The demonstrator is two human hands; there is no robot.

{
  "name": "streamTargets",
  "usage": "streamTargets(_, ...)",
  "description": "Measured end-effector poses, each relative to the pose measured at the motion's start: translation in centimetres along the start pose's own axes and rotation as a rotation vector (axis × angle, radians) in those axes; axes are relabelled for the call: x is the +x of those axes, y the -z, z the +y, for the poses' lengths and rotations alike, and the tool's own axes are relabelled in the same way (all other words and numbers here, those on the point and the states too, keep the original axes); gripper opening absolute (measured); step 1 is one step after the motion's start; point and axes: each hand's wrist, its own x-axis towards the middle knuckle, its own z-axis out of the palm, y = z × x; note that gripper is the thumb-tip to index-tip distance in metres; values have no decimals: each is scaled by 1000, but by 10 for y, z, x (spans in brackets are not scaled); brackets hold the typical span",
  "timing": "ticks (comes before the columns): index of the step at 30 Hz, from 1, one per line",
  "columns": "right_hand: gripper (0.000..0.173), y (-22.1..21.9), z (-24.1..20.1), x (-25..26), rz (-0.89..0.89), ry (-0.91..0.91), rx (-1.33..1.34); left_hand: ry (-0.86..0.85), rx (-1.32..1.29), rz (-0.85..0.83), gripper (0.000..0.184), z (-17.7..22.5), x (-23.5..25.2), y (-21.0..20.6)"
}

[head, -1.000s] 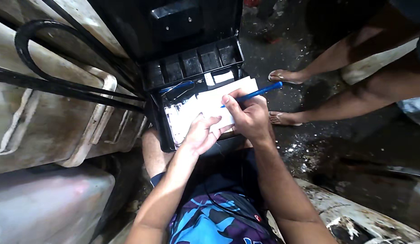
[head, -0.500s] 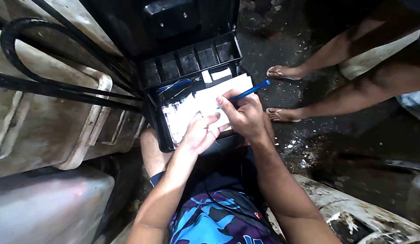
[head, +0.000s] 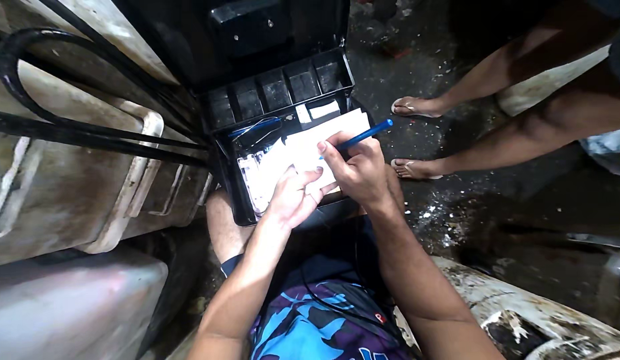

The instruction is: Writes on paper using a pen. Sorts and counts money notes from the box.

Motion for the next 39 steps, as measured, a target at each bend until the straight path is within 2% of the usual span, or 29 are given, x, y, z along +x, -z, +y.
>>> streamTargets(18,19,-4,2,-1,6,24,-94,-12,10,-55,31,1,0,3)
streamTargets(25,19,-3,5,-2,-18,36,-109,-13,18,-19,30,0,-1,0)
streamTargets(30,17,4,-4,1,25,-35,55,-6,8,-40,32,2,-1,0)
streamTargets(34,18,5,-6,0,27,-57,-72,-8,21,-69,30,0,0,1)
streamTargets(39,19,2,-10,-5,27,-61,-121,-3,-5,-22,31,1,-1,-1)
